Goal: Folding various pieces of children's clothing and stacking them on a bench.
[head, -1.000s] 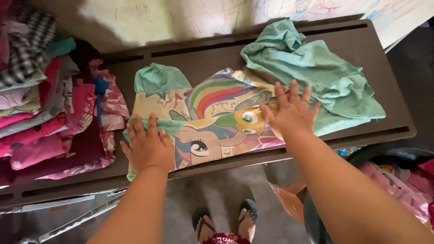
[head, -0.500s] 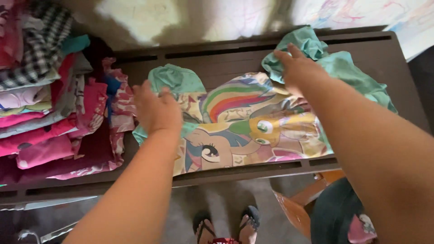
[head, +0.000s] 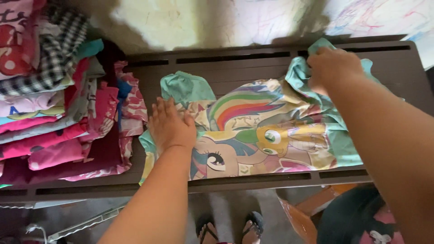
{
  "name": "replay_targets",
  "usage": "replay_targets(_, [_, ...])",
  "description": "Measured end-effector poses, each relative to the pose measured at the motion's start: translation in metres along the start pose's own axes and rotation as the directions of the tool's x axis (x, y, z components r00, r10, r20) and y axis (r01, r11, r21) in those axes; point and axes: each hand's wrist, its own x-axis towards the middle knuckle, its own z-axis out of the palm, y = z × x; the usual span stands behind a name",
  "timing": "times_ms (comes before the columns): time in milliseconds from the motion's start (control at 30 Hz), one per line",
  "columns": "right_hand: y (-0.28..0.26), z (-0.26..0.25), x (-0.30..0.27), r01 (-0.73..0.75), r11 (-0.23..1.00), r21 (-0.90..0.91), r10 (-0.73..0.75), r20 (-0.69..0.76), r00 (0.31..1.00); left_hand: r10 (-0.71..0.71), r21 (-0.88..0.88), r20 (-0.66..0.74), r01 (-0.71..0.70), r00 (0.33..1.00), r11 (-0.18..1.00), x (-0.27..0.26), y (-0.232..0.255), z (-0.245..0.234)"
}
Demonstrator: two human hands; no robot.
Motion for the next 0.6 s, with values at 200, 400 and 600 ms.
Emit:
replay_targets(200, [0.038, 0.005, -0.012, 0.049, 0.988, -0.146, -0.045, 0.029, 0.999, 0.014, 0.044, -0.012, -0.014, 1.000, 0.999, 0.000, 0.000, -0.002])
replay_targets(400, [0.072, 0.023, -0.040, -0.078, 0.991, 0.107, 0.093, -0.140, 0.986, -0.175, 0.129, 0.120, 0.160, 0.977, 0.979, 0.028, 0.041, -0.051])
replay_targets(600, [0.127, 0.074, -0.044, -0.159, 0.950, 0.270, 0.236, -0.284, 0.929, -0.184, -0.174, 0.313, 0.247, 0.932, 0.953, 0.079, -0.009, -0.028])
